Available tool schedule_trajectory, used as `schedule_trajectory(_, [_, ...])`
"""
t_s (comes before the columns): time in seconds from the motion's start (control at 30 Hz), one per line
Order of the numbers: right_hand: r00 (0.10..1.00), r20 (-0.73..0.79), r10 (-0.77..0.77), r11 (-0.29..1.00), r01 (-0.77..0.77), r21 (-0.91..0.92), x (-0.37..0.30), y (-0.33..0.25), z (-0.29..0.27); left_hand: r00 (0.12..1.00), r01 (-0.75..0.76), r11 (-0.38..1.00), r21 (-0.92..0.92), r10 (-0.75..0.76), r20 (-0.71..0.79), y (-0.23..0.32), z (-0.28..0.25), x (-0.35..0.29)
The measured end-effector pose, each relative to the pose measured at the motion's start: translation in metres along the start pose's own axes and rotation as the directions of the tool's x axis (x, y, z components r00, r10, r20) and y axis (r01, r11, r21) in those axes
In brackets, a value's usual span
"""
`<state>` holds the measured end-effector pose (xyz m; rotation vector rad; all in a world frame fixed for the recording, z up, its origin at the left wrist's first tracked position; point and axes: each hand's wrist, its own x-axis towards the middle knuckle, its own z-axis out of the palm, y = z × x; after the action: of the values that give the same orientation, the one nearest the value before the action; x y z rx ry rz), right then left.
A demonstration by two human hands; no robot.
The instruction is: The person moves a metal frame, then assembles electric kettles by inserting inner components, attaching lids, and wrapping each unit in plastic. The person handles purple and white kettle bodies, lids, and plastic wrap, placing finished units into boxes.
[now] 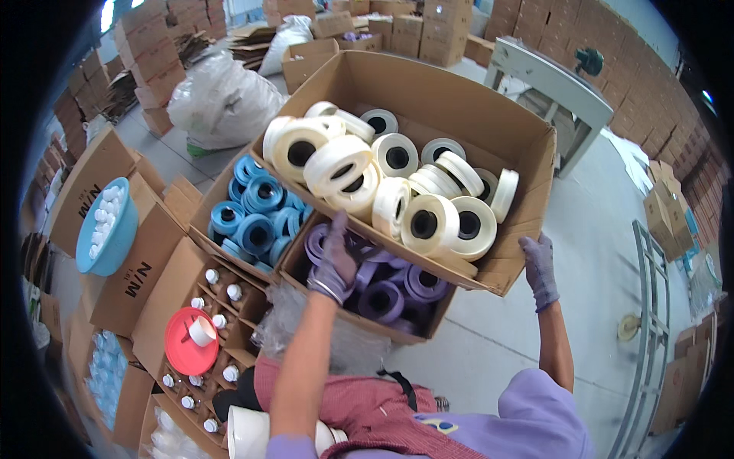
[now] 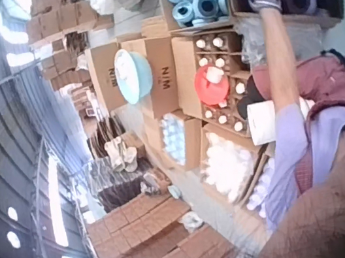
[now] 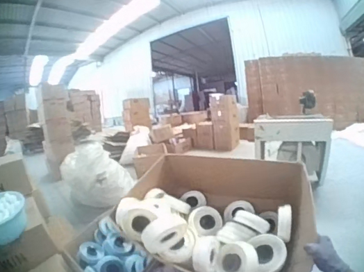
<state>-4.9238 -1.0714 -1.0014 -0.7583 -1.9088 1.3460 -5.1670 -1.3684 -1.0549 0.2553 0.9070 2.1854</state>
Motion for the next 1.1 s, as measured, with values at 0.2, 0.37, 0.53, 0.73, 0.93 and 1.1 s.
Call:
schedule_trajectory(0.2, [0.939,0.054,0.34,0.934,-0.344,0.096,-0.091,-0.014,-0.026,0.985,0.15,0.959,0.24,-0.125,-0.118,0.02,0.028,0.004])
schedule_trajectory(0.37, [0.881,0.039,0.471,0.873,-0.459,-0.168,-0.138,-0.087,-0.037,0.936,0.326,0.903,0.281,-0.265,-0.232,0.014,0.048,-0.01])
schedule_trajectory(0.53, [0.977,0.08,-0.196,0.746,0.202,-0.634,-0.029,-0.124,-0.047,0.95,0.212,0.906,0.366,-0.103,-0.296,0.037,0.068,-0.029])
schedule_trajectory(0.73, [0.999,0.027,-0.017,0.187,0.03,-0.982,0.209,0.0,-0.04,0.937,0.255,0.83,0.496,-0.086,-0.339,0.005,0.089,-0.012])
schedule_trajectory(0.93, [0.947,0.283,0.152,0.266,0.236,-0.935,0.205,-0.002,-0.016,0.965,0.19,0.905,0.381,-0.102,-0.24,0.004,0.031,-0.016])
schedule_trajectory(1.1, [0.781,0.48,0.4,0.571,0.198,-0.797,0.11,-0.034,-0.065,0.965,0.209,0.816,0.539,-0.084,-0.249,0.057,0.016,-0.058])
